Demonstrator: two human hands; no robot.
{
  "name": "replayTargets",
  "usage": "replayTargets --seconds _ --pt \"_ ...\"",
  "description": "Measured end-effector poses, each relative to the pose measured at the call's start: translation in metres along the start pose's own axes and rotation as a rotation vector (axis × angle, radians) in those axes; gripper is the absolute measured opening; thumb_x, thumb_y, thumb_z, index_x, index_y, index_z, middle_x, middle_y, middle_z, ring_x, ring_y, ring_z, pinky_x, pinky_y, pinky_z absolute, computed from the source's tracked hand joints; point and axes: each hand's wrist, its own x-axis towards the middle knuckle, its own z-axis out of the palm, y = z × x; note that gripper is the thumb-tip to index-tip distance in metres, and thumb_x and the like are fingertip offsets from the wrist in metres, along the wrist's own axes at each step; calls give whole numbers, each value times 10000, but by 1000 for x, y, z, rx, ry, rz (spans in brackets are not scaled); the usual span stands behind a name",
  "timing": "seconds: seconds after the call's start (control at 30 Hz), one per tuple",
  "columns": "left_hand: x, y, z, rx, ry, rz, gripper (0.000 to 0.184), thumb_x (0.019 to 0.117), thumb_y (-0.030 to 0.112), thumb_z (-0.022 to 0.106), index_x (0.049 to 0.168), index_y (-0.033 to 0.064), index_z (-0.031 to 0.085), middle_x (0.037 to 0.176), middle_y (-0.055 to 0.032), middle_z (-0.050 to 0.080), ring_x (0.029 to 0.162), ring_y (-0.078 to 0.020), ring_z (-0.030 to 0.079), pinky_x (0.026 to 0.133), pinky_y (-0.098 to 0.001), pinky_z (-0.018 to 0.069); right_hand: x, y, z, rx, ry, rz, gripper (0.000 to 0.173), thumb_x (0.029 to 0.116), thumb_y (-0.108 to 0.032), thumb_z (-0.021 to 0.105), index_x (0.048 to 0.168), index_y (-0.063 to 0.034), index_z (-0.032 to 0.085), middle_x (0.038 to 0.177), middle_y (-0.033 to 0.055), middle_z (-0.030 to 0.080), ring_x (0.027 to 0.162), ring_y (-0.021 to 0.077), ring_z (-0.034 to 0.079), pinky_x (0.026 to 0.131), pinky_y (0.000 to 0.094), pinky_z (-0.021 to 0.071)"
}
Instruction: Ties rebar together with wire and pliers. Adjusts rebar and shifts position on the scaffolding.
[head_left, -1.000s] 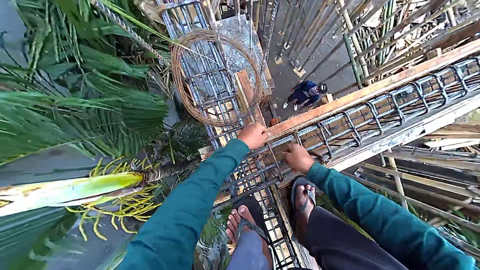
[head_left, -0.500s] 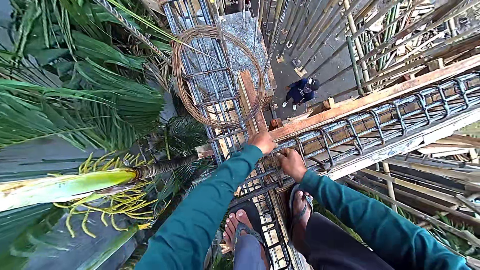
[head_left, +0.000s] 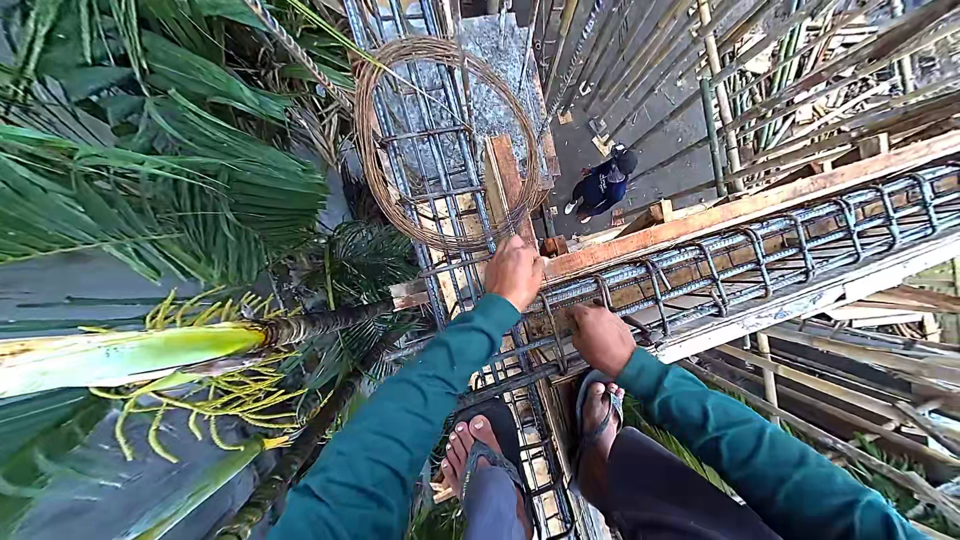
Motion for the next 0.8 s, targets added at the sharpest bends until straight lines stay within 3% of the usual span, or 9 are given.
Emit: replayTargets --seconds 0.1,0.3,0.43,0.5,0.6,0.7,0.8 --pt "-5 -3 -12 4 57 -17 290 1028 279 614 1048 34 766 1118 -188 652 1107 -354 633 946 -551 524 14 1 0 -8 24 -41 257 1033 -166 527 1205 -62 686 1113 207 717 1075 407 692 877 627 547" --pt "-28 -8 -19 35 103 33 288 1034 283 614 1038 33 758 1074 -171 649 1060 -338 639 928 -522 522 13 14 3 -21 -55 -65 315 1066 -208 470 1200 -47 705 1158 213 708 1136 395 670 951 609 521" --pt "-60 5 -19 49 247 219 235 1012 236 651 1013 23 749 1049 -193 632 995 -369 641 874 -543 544 29 10 8 142 -40 -99 306 1075 -216 492 1203 -60 722 1163 200 713 1131 378 673 979 604 512" --pt "-80 1 -7 69 317 339 203 973 211 690 980 22 766 969 -182 657 925 -352 666 829 -514 569 34 13 6 267 -46 -104 351 1089 -271 476 1206 -59 730 1146 193 719 1113 363 674 987 596 501" --pt "-109 -16 27 92 415 533 209 971 225 676 961 41 775 892 -136 672 858 -290 685 784 -424 589 37 16 7 393 -53 -119 561 1094 -491 428 1043 -27 739 934 186 696 893 338 664 826 584 507" --pt "-123 -36 47 79 454 572 249 1004 259 632 994 63 783 880 -117 688 843 -264 687 787 -380 584 37 14 6 382 -63 -103 588 1083 -525 430 1015 -37 752 896 176 703 841 329 677 795 571 528" --pt "-128 -49 54 69 455 564 263 1017 267 603 1000 76 782 869 -105 691 833 -246 682 797 -349 571 37 12 7 483 -100 -36 599 1092 -534 383 993 -46 717 742 81 633 599 180 569 618 388 496"
